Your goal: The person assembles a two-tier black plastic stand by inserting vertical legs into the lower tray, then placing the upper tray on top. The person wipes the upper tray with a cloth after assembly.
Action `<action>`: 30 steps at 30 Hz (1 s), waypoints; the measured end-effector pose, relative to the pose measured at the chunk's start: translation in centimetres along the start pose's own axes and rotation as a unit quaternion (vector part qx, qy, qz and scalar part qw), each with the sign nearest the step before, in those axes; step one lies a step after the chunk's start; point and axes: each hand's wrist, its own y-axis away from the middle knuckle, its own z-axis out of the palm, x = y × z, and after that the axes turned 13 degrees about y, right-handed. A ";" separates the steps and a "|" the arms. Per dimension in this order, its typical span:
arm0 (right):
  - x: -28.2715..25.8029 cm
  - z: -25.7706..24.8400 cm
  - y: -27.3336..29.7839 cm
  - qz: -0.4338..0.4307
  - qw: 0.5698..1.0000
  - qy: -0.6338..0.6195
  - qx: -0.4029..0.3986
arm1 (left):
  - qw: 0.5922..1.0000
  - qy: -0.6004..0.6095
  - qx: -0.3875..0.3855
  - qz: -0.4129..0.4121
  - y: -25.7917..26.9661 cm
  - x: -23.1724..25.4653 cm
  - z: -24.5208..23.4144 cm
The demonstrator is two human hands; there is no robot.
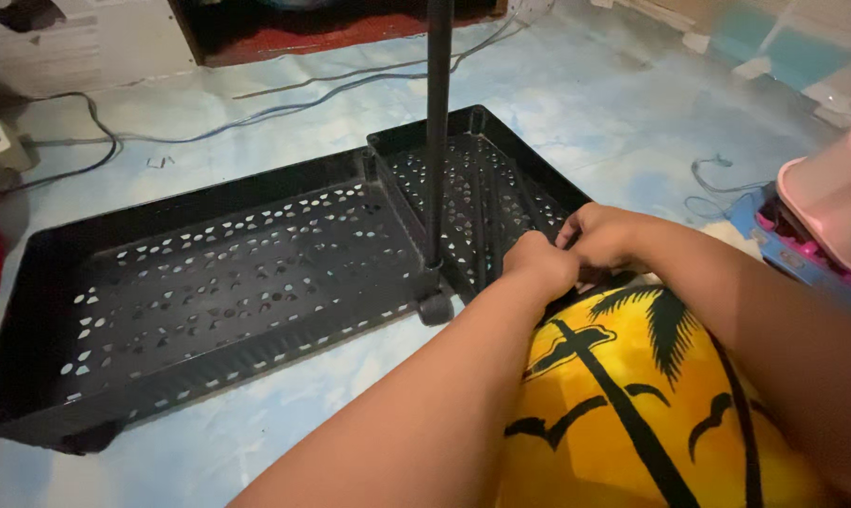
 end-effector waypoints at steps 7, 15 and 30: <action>-1.1 0.0 2.3 0.013 0.996 -0.085 -0.008 | 1.000 0.002 0.006 -0.014 0.3 -0.1 0.0; -3.3 0.1 6.0 -0.008 0.977 -0.206 0.045 | 0.986 0.120 0.112 -0.014 4.1 1.4 -2.0; -5.2 1.1 12.3 -0.095 0.959 -0.216 0.157 | 0.966 0.216 0.130 0.057 12.7 4.2 -6.3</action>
